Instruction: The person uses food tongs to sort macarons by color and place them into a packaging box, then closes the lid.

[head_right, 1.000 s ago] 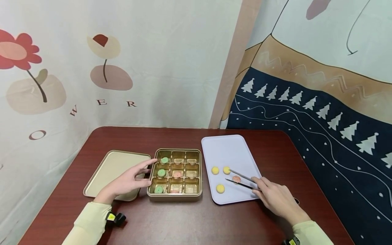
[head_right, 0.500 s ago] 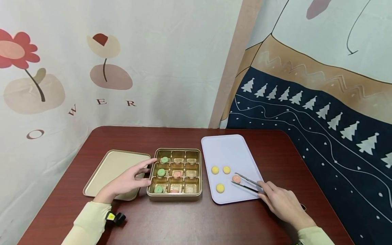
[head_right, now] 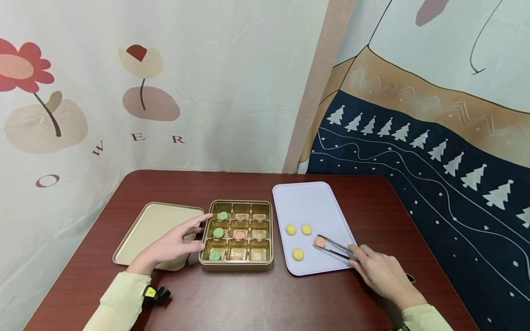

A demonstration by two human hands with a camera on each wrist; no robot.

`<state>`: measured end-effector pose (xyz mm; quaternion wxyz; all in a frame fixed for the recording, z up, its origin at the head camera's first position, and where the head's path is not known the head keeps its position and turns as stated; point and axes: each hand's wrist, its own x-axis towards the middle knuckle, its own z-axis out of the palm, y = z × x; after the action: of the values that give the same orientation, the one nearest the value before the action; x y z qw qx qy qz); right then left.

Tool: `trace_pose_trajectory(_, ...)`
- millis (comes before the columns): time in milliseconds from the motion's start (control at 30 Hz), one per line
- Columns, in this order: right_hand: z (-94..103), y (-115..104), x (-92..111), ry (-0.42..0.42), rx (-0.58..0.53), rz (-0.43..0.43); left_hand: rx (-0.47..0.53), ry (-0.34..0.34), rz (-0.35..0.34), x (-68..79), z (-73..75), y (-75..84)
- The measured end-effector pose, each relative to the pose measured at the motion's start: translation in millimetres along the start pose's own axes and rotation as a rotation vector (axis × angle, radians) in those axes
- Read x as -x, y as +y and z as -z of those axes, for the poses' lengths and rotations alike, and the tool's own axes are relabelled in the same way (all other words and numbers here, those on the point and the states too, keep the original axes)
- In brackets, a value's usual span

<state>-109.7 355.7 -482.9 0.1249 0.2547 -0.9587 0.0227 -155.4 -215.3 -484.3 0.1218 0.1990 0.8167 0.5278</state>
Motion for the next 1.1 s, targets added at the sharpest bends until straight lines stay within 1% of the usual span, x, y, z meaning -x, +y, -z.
trace_pose_trajectory(133,-0.5,-0.1,-0.5,0.004,0.0,0.001,-0.006,-0.004,-0.004,-0.4,0.5,-0.4)
trace_pose_trajectory(367,-4.1,-0.2,-0.5,0.039,0.002,0.018,-0.006,-0.002,-0.003,-0.5,0.3,0.1)
trace_pose_trajectory(567,-6.5,-0.8,-1.0,0.04,0.002,0.016,-0.009,-0.005,-0.013,-0.5,0.2,2.0)
trace_pose_trajectory(833,-7.6,-2.0,-2.2,0.07,-0.003,0.044,-0.013,-0.007,-0.008,-1.1,0.4,2.1)
trace_pose_trajectory(1100,-6.9,-3.2,-3.6,0.055,0.001,0.032,-0.015,-0.003,-0.024,0.5,0.1,4.1)
